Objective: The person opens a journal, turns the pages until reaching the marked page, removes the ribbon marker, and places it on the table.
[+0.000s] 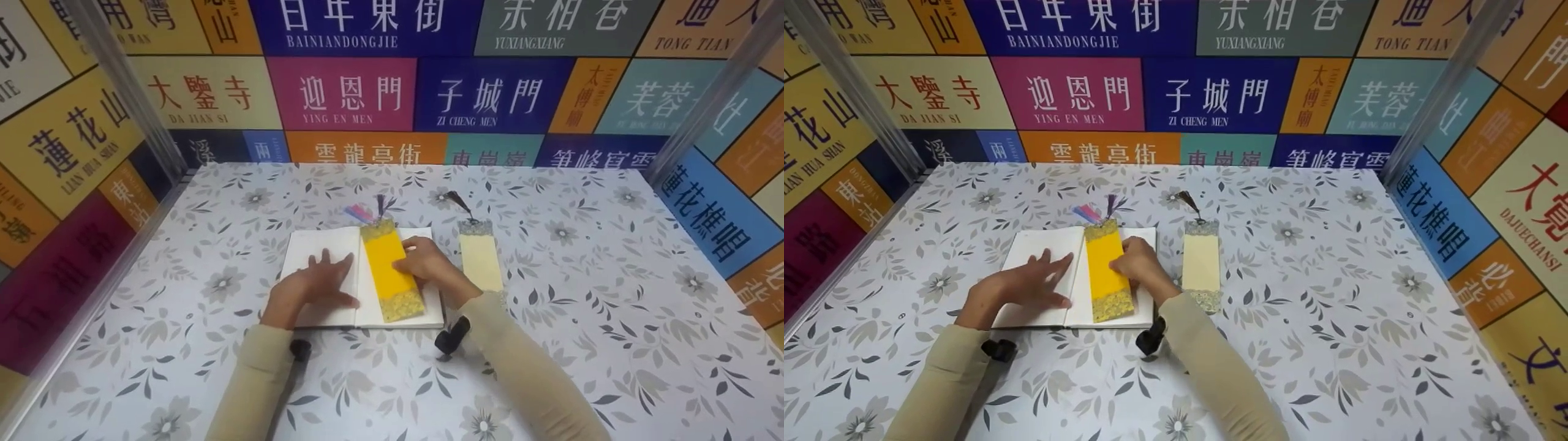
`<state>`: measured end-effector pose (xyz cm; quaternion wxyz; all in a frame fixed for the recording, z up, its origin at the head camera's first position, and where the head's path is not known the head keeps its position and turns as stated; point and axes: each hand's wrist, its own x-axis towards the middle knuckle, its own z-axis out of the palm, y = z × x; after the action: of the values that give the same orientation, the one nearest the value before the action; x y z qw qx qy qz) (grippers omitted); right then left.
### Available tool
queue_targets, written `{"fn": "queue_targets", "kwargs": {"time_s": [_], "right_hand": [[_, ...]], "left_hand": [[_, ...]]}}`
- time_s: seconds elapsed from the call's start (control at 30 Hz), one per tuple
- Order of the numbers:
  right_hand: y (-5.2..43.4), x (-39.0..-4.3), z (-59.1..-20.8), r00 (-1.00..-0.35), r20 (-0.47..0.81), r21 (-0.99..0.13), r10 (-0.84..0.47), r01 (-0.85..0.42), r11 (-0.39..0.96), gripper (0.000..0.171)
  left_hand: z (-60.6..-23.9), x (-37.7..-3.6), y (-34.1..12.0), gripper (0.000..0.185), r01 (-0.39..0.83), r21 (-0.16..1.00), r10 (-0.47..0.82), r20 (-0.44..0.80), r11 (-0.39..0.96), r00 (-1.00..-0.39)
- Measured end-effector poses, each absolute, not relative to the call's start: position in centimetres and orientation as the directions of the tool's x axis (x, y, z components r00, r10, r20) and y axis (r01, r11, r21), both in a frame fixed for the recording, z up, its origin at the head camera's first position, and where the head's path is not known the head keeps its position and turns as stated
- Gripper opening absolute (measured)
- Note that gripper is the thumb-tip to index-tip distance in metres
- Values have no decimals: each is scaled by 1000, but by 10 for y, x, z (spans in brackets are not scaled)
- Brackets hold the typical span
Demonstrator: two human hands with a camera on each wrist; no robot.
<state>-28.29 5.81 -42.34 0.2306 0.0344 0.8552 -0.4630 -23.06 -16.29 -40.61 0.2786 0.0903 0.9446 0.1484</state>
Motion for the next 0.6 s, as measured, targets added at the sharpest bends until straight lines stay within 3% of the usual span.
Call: {"fn": "queue_targets", "kwargs": {"time_s": [0.17,0.33,0.6], "right_hand": [[71,-281,-423,-854,-465,-823,-235,319,471,60],[82,-278,-420,-833,-467,-851,-295,334,406,61],[95,-282,-409,-843,-464,-866,-272,368,338,58]], "left_hand": [[-406,-230,-163,94,108,334,279,-523,936,-805],[-408,-230,-164,91,50,346,248,-556,937,-794],[-409,-229,-162,92,87,324,258,-535,942,-805]]}}
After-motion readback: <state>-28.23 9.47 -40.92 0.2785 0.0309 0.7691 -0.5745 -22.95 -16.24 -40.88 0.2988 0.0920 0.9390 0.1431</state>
